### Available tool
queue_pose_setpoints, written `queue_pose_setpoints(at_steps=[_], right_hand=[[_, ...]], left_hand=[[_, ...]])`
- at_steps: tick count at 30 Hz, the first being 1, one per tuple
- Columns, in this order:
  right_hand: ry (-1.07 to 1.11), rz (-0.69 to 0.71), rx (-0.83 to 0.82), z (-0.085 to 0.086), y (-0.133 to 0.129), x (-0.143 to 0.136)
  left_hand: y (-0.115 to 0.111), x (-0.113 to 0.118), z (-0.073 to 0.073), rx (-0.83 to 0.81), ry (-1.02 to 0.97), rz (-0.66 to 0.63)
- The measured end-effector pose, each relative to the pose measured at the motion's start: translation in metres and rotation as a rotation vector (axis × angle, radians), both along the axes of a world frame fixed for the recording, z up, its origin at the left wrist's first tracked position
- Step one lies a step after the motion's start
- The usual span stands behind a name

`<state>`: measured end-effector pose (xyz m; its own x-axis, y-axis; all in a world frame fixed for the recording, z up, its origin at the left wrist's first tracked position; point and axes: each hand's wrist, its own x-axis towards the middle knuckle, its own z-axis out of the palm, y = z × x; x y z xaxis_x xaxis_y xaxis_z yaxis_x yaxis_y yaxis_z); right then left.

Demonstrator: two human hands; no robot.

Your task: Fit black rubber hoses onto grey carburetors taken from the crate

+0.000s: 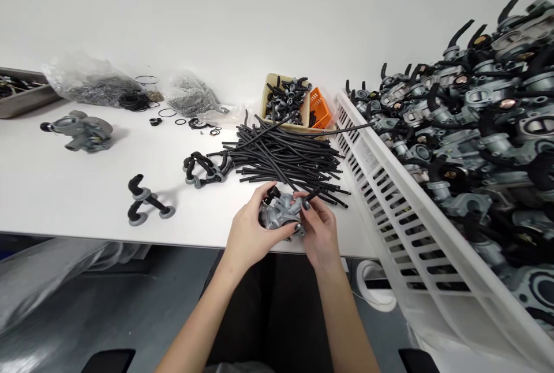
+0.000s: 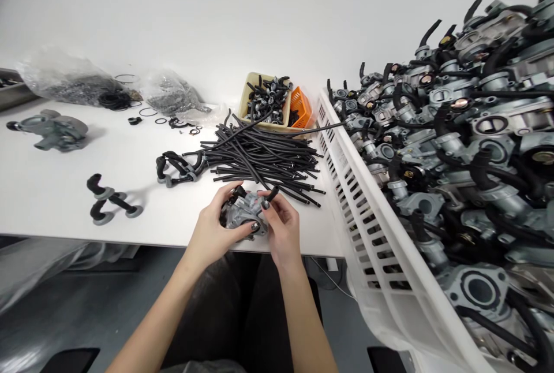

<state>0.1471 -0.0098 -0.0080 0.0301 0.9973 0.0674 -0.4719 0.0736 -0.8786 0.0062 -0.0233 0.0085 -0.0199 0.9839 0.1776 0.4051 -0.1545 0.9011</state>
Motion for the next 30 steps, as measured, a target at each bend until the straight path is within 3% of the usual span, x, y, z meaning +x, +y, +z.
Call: queue_pose_setpoints(at_steps=[17, 30], right_hand=[[-0.01, 0.004, -0.006, 0.0011, -0.0001, 0.0003], [0.026, -0.118, 0.031, -0.0025, 0.003, -0.002]], left_hand=[[0.0011, 0.0007, 0.0008, -0.027, -0.006, 0.007], [0.0013, 0.0007, -0.0006, -0.03, -0.012, -0.002]])
